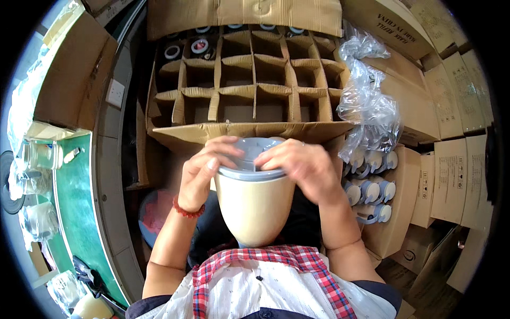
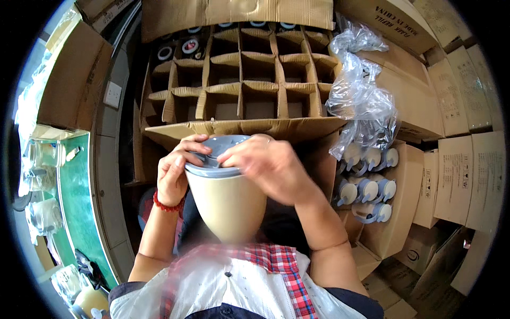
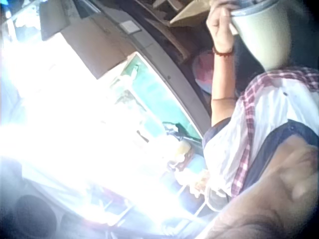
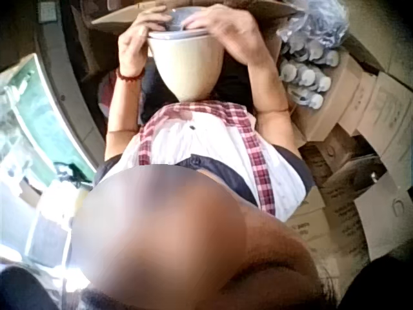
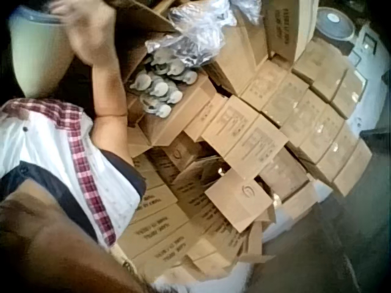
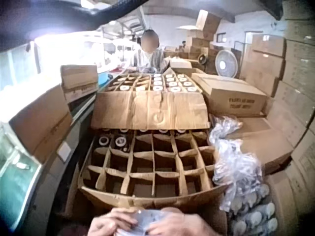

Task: The person assembles cups by placing a metal insert into a beige cup, securing a gray lid, and wrapping each unit in a plastic bag. The person repeats this process for multiple cups, placing the finished units on a nearby table.

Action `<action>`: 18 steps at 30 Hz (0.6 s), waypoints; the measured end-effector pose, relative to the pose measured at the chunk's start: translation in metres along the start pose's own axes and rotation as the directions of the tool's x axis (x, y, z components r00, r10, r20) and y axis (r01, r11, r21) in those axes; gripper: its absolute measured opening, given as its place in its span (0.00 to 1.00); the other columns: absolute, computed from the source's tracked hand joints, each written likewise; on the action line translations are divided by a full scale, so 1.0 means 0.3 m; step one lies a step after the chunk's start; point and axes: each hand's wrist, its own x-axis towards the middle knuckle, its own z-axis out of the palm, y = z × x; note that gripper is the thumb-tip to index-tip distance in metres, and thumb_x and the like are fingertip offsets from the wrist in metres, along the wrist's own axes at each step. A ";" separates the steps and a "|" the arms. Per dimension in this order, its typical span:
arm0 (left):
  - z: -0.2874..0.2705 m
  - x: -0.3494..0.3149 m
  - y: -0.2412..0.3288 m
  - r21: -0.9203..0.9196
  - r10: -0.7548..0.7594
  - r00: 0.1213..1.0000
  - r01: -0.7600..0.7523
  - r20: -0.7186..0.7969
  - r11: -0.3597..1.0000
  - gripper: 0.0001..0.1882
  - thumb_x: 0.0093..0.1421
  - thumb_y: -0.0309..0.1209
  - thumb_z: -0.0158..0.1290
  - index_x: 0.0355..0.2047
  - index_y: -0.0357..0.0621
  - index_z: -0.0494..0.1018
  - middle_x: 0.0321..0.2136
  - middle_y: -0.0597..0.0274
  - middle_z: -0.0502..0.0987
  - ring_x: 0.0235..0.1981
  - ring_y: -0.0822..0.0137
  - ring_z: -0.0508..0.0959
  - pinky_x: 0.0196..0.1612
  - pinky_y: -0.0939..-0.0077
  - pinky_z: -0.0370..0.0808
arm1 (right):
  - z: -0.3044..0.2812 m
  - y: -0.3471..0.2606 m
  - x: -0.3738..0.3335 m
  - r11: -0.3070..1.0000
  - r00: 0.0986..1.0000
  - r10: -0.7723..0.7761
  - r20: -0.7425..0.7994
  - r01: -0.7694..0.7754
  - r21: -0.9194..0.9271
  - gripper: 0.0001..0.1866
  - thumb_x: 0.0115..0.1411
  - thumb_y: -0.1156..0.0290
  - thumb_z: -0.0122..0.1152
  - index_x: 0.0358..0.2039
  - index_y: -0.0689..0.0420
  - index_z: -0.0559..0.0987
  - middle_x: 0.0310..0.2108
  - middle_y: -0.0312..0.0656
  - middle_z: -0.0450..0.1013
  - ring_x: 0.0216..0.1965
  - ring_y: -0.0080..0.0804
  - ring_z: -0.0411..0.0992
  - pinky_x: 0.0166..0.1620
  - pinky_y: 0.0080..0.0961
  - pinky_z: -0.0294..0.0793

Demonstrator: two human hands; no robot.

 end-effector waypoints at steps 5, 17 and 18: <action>0.172 0.116 0.260 0.468 0.114 0.988 -0.151 0.106 0.871 0.11 0.60 0.29 0.52 0.41 0.38 0.77 0.43 0.52 0.77 0.49 0.51 0.74 0.55 0.61 0.66 | -0.036 0.278 0.063 0.195 0.890 0.336 0.308 -0.385 0.902 0.35 0.71 0.48 0.27 0.55 0.69 0.70 0.56 0.52 0.70 0.57 0.39 0.69 0.62 0.35 0.64; -0.029 0.022 -0.114 -0.397 -0.084 0.991 0.118 0.102 0.910 0.22 0.66 0.43 0.46 0.29 0.36 0.79 0.49 0.41 0.75 0.60 0.42 0.64 0.64 0.47 0.55 | -0.094 -0.104 -0.073 0.827 0.863 0.505 0.009 -0.480 -0.294 0.28 0.70 0.56 0.38 0.53 0.72 0.69 0.56 0.58 0.68 0.60 0.49 0.65 0.60 0.29 0.65; -0.009 0.038 -0.062 -0.240 -0.153 0.985 0.167 0.074 0.956 0.21 0.66 0.41 0.45 0.32 0.34 0.78 0.49 0.43 0.76 0.58 0.47 0.68 0.62 0.52 0.60 | -0.117 -0.008 -0.072 0.858 0.873 0.484 -0.052 -0.486 -0.167 0.30 0.71 0.55 0.35 0.53 0.73 0.70 0.56 0.57 0.69 0.59 0.47 0.67 0.60 0.30 0.65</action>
